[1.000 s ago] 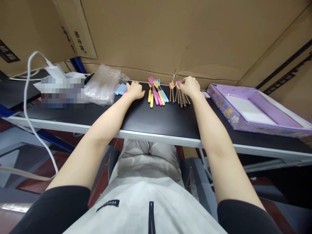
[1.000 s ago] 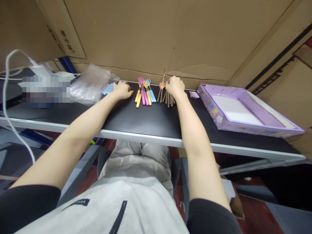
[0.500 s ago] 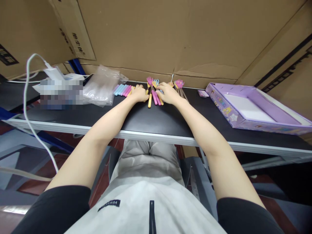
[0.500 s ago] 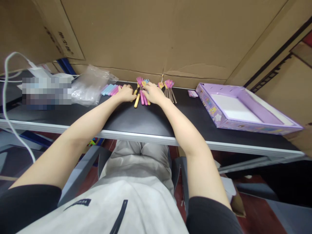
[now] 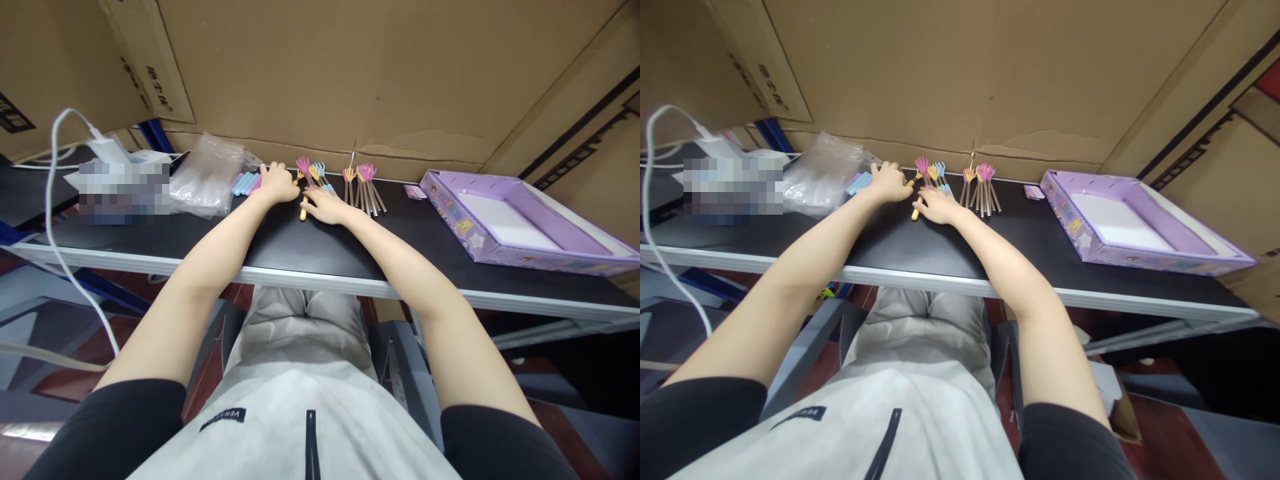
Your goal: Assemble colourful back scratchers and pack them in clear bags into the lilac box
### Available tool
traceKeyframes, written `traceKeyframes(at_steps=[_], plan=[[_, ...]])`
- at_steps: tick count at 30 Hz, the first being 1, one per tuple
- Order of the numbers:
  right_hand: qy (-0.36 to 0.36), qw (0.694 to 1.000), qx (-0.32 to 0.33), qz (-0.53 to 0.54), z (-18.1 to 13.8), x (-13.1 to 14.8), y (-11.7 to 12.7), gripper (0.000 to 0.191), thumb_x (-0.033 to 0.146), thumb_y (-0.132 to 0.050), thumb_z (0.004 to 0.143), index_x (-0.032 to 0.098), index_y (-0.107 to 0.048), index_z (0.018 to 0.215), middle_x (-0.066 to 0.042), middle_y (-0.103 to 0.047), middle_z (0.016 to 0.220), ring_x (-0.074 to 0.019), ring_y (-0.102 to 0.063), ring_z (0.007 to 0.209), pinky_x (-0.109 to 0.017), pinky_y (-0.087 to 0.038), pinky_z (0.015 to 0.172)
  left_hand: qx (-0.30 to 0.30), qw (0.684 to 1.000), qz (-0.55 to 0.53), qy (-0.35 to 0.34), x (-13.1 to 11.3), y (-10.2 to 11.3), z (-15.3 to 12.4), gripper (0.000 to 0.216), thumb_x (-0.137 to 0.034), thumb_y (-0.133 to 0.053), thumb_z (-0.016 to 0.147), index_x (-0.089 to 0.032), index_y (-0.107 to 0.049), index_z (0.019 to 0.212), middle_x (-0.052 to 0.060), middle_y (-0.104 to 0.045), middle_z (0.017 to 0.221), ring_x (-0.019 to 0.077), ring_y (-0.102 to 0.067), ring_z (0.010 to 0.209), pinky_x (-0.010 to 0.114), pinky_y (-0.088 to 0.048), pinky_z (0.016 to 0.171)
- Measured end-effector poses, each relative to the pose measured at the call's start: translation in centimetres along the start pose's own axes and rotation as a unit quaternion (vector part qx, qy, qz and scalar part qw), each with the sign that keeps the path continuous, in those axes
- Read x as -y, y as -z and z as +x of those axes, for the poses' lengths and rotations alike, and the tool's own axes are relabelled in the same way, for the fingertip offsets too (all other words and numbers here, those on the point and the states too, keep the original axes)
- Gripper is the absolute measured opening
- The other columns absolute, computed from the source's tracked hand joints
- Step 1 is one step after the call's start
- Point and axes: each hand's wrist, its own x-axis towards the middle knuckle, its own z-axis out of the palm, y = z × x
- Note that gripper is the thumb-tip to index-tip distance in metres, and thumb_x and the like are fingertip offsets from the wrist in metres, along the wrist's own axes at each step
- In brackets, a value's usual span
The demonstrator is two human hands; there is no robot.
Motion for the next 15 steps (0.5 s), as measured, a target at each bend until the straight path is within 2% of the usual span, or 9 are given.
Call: traceKeyframes(at_steps=[9, 12, 15], plan=[[-0.054, 0.998, -0.023, 0.015, -0.6, 1.5, 0.3, 0.055, 0.04, -0.039, 0.112, 0.012, -0.052, 0.159, -0.018, -0.039, 0.173, -0.0302, -0.031, 0.165, -0.06, -0.023, 0.133, -0.048, 0.998, -0.027, 0.039, -1.2, 2.3, -1.7, 0.061, -0.027, -0.053, 0.087, -0.001, -0.063, 0.141, 0.029, -0.056, 0.151, 0.0474, -0.044, 0.149, 0.064, -0.01, 0.131], [-0.067, 0.997, -0.026, 0.018, -0.5, 1.5, 0.2, 0.054, 0.039, -0.039, 0.112, 0.014, -0.053, 0.158, -0.017, -0.04, 0.173, -0.0315, -0.032, 0.164, -0.061, -0.024, 0.133, -0.08, 0.995, -0.029, 0.058, -1.1, 3.0, -1.9, 0.059, -0.029, -0.055, 0.089, -0.005, -0.059, 0.143, 0.027, -0.06, 0.148, 0.0457, -0.049, 0.147, 0.063, -0.008, 0.132], [-0.079, 0.996, -0.029, 0.021, -0.6, 1.8, 0.3, 0.053, 0.039, -0.039, 0.112, 0.017, -0.054, 0.158, -0.014, -0.04, 0.174, -0.0324, -0.032, 0.164, -0.062, -0.023, 0.133, -0.123, 0.986, -0.059, 0.092, -0.8, 3.7, -1.7, 0.053, -0.031, -0.05, 0.097, -0.011, -0.055, 0.146, 0.023, -0.067, 0.139, 0.042, -0.057, 0.142, 0.06, -0.011, 0.132]])
